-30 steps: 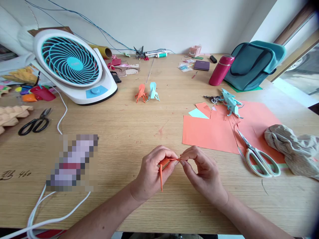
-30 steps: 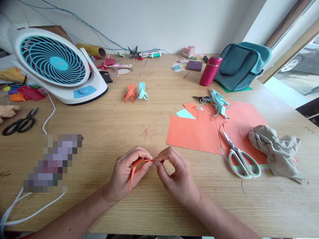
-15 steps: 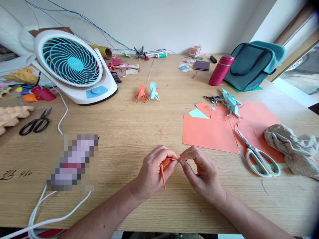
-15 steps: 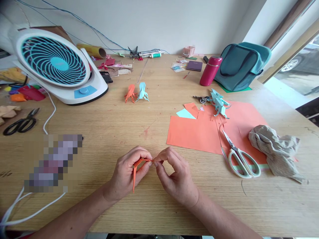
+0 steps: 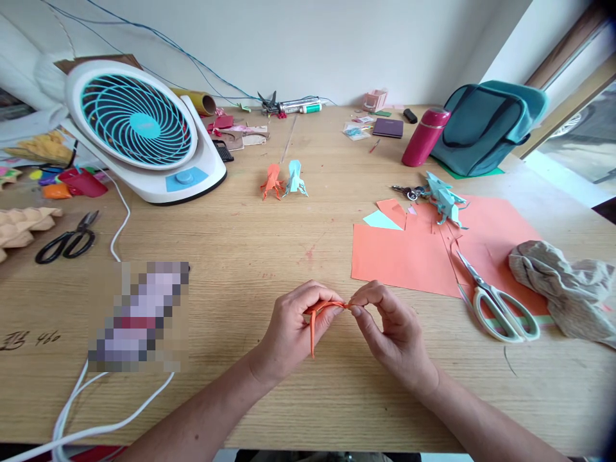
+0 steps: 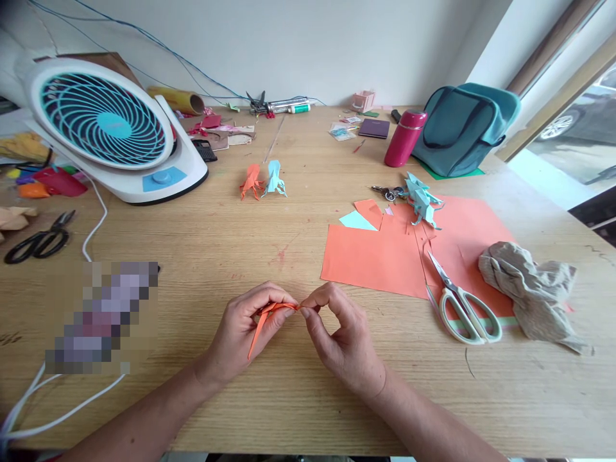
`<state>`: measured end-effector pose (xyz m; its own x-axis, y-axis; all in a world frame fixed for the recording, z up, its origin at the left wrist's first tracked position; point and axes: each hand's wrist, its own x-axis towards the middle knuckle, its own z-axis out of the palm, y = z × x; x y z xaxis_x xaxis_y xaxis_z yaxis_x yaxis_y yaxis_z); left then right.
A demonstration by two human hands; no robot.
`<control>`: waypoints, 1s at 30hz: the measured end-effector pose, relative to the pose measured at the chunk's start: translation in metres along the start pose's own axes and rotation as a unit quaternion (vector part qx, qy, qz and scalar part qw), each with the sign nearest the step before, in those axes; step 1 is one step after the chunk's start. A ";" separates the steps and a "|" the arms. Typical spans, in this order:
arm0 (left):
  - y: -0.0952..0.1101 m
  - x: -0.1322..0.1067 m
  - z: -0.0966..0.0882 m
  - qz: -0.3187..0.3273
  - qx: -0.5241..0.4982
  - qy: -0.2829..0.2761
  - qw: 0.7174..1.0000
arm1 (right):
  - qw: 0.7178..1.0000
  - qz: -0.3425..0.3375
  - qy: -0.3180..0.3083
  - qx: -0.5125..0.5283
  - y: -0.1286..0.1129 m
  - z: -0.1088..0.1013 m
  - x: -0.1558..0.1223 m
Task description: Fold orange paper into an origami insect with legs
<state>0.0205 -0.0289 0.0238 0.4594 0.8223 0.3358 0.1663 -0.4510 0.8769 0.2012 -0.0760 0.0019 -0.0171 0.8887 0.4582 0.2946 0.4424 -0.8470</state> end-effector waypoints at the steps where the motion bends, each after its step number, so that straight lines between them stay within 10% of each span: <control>1: 0.000 0.001 0.000 -0.004 -0.004 -0.001 1.000 | 1.000 -0.006 -0.002 -0.008 -0.001 -0.001 0.001; 30: 0.007 0.005 -0.005 -0.115 -0.082 -0.054 0.988 | 0.997 -0.049 -0.047 -0.031 0.000 -0.005 0.006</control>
<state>0.0197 -0.0263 0.0328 0.5186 0.8502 0.0903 0.1370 -0.1869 0.9728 0.2063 -0.0717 0.0059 -0.1371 0.8498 0.5090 0.3447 0.5226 -0.7798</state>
